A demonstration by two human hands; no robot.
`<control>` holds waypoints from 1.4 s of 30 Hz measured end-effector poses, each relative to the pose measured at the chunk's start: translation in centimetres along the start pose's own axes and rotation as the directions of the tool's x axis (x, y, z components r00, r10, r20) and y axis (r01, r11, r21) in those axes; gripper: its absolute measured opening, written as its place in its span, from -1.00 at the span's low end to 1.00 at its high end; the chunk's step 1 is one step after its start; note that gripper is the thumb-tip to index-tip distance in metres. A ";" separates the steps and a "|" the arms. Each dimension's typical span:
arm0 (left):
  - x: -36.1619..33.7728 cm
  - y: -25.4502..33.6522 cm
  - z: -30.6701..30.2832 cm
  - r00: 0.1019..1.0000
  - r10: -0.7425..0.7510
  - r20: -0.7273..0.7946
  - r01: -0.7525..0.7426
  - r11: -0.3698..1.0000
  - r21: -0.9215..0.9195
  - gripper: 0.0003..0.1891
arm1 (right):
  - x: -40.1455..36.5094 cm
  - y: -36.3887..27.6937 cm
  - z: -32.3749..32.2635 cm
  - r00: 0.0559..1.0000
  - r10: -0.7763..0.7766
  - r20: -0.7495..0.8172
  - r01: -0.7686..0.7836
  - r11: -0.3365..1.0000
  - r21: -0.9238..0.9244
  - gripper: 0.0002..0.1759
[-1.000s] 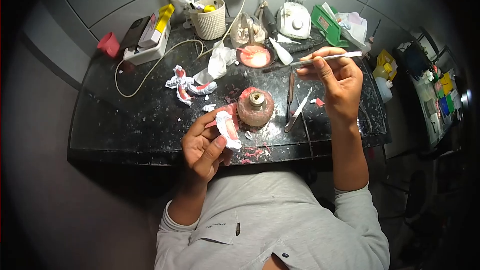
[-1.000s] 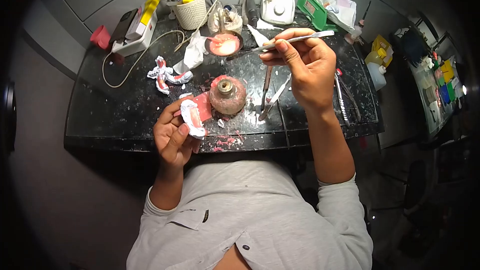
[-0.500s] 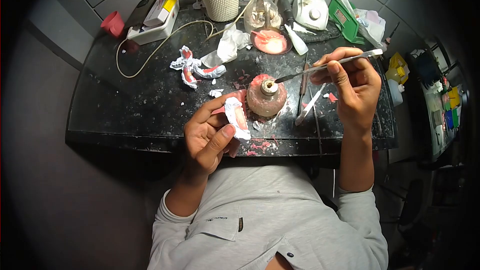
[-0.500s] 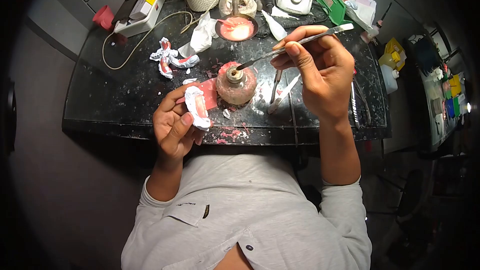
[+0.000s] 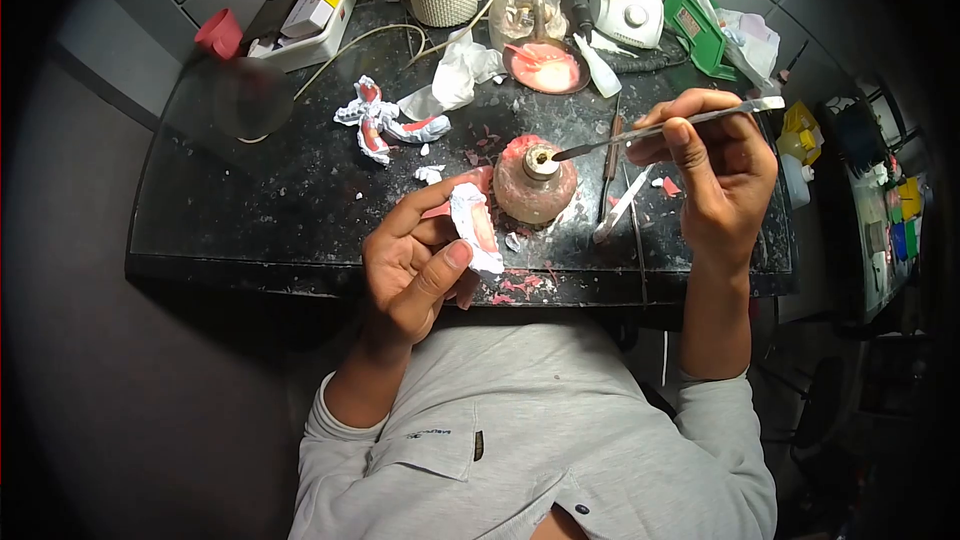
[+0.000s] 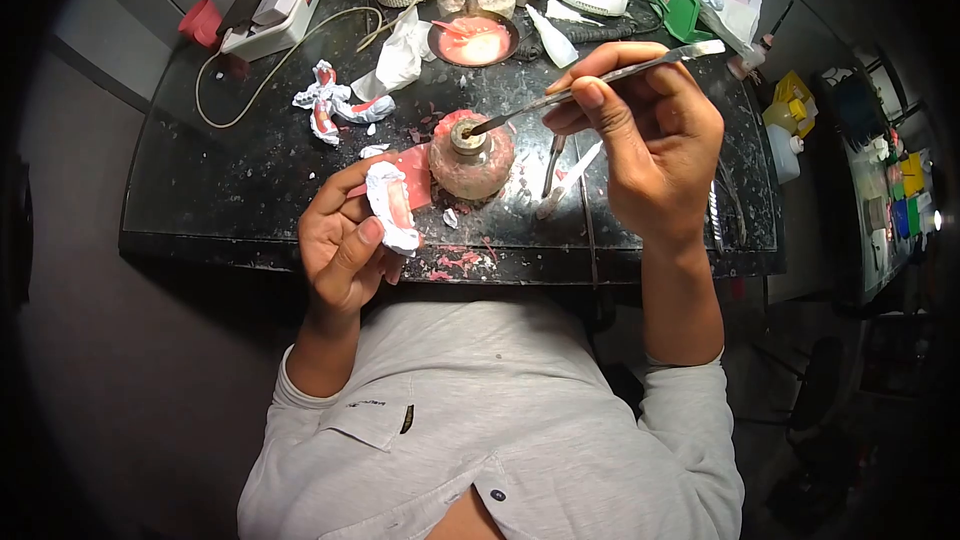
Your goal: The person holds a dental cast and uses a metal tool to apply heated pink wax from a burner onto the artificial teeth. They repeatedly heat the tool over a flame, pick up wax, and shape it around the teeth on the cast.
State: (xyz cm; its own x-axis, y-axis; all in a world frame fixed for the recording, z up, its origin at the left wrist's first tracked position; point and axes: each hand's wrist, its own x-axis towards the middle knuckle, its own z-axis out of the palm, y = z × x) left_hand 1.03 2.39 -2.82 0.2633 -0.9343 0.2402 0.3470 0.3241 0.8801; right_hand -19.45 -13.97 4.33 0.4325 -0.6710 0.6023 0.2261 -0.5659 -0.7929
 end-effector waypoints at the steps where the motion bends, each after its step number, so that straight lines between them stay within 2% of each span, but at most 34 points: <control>1: 0.0 -0.1 0.0 1.000 0.004 -0.002 -0.004 1.000 0.010 -0.45 | 0.0 -0.2 0.0 1.000 -0.014 -0.006 0.014 1.000 0.011 -0.90; 6: 0.0 -0.1 -0.1 0.999 0.010 0.032 -0.011 1.000 0.013 -0.45 | -0.4 -0.7 0.2 0.994 -0.112 0.007 0.111 0.992 0.064 -0.90; 12: -0.1 -0.2 -0.4 0.997 -0.031 0.066 0.030 1.000 0.008 -0.43 | -1.3 -0.6 1.0 0.975 -0.188 0.121 0.173 0.976 0.129 -0.78; 14: -0.2 -0.6 -0.7 0.994 -0.010 0.107 0.011 1.000 -0.014 -0.42 | -1.4 -0.4 1.7 0.934 -0.328 0.145 0.287 0.926 0.245 -0.68; 18: -0.2 -0.7 -0.7 0.995 -0.011 0.099 0.013 1.000 -0.012 -0.43 | -2.1 -1.0 2.6 0.954 -0.251 0.161 0.238 0.966 0.096 -0.78; 20: -0.2 -0.6 -0.8 0.993 -0.028 0.117 0.028 1.000 -0.003 -0.43 | -2.1 -0.6 2.7 0.944 -0.302 0.136 0.284 0.949 0.134 -0.78; 22: -0.2 -0.4 -0.6 0.993 -0.033 0.110 0.035 0.999 -0.011 -0.43 | -2.1 -0.4 2.4 0.926 -0.316 0.208 0.305 0.949 0.083 -0.78; 26: -0.1 -0.2 -0.2 0.993 -0.022 0.116 0.028 0.998 -0.050 -0.42 | -2.2 -0.4 2.7 0.930 -0.311 0.196 0.295 0.949 0.108 -0.79; 28: -0.2 -0.3 -0.6 0.991 -0.034 0.127 0.041 0.998 -0.049 -0.42 | -2.0 -0.4 2.4 0.914 -0.312 0.260 0.312 0.949 0.045 -0.80; 35: -0.2 -0.3 -0.3 0.993 -0.010 0.117 0.016 0.999 -0.052 -0.43 | -1.7 -0.4 2.3 0.898 -0.309 0.313 0.325 0.946 0.003 -0.78; 37: -0.2 -0.4 -0.6 0.992 -0.012 0.129 0.019 0.998 -0.052 -0.43 | -1.6 -0.5 2.8 0.882 -0.391 0.262 0.402 0.916 0.012 -0.79; 40: -0.2 -0.3 -0.6 0.991 -0.016 0.133 0.022 0.999 -0.046 -0.43 | -1.9 -0.3 2.3 0.908 -0.306 0.287 0.313 0.950 0.022 -0.79; 42: -0.2 -0.3 -0.4 0.992 -0.017 0.126 0.023 0.999 -0.042 -0.43 | -1.8 -0.3 2.2 0.898 -0.320 0.302 0.330 0.944 0.019 -0.79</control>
State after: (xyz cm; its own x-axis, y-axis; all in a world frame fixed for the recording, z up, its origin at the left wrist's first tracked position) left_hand 1.24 2.52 -3.32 0.1414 -0.9511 0.2748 0.3900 0.3086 0.8675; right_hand -18.38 -11.50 3.26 0.5796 -0.2767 0.7665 0.3730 -0.7461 -0.5515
